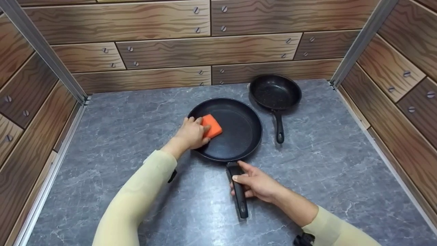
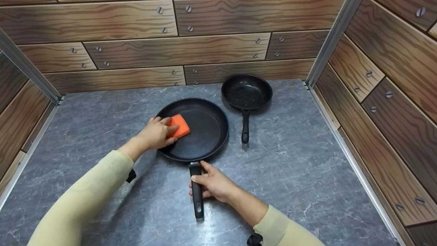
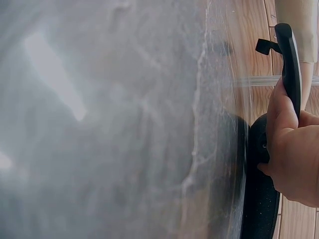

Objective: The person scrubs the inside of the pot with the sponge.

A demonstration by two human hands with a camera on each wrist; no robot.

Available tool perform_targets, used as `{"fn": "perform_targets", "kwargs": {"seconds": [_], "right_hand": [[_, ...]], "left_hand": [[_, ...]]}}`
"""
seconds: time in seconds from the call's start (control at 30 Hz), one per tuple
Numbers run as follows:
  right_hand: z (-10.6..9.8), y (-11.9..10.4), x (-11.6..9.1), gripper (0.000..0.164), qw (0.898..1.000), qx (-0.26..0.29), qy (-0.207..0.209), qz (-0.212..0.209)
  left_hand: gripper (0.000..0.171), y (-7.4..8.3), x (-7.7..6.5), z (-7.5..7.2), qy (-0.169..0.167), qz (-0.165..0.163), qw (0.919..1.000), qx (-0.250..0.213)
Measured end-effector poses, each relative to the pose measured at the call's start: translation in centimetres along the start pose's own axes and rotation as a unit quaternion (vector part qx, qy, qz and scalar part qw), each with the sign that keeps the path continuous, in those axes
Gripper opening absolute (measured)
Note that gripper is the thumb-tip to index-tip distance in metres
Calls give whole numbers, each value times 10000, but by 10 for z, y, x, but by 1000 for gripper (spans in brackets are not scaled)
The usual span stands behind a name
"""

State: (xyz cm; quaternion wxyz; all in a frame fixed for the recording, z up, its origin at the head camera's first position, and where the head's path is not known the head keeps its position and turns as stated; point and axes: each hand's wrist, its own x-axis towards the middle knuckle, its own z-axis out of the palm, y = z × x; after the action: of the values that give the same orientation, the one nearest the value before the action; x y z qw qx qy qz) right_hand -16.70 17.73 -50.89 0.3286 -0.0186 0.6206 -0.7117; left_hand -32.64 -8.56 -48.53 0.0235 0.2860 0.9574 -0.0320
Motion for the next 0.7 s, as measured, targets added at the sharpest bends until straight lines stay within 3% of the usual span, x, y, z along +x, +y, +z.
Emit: {"fn": "perform_targets", "kwargs": {"seconds": [0.7], "right_hand": [[-2,0,2,93,10000,29,16,23]], "left_hand": [[44,5,-19,-6,-103,598,9976,-319]]}}
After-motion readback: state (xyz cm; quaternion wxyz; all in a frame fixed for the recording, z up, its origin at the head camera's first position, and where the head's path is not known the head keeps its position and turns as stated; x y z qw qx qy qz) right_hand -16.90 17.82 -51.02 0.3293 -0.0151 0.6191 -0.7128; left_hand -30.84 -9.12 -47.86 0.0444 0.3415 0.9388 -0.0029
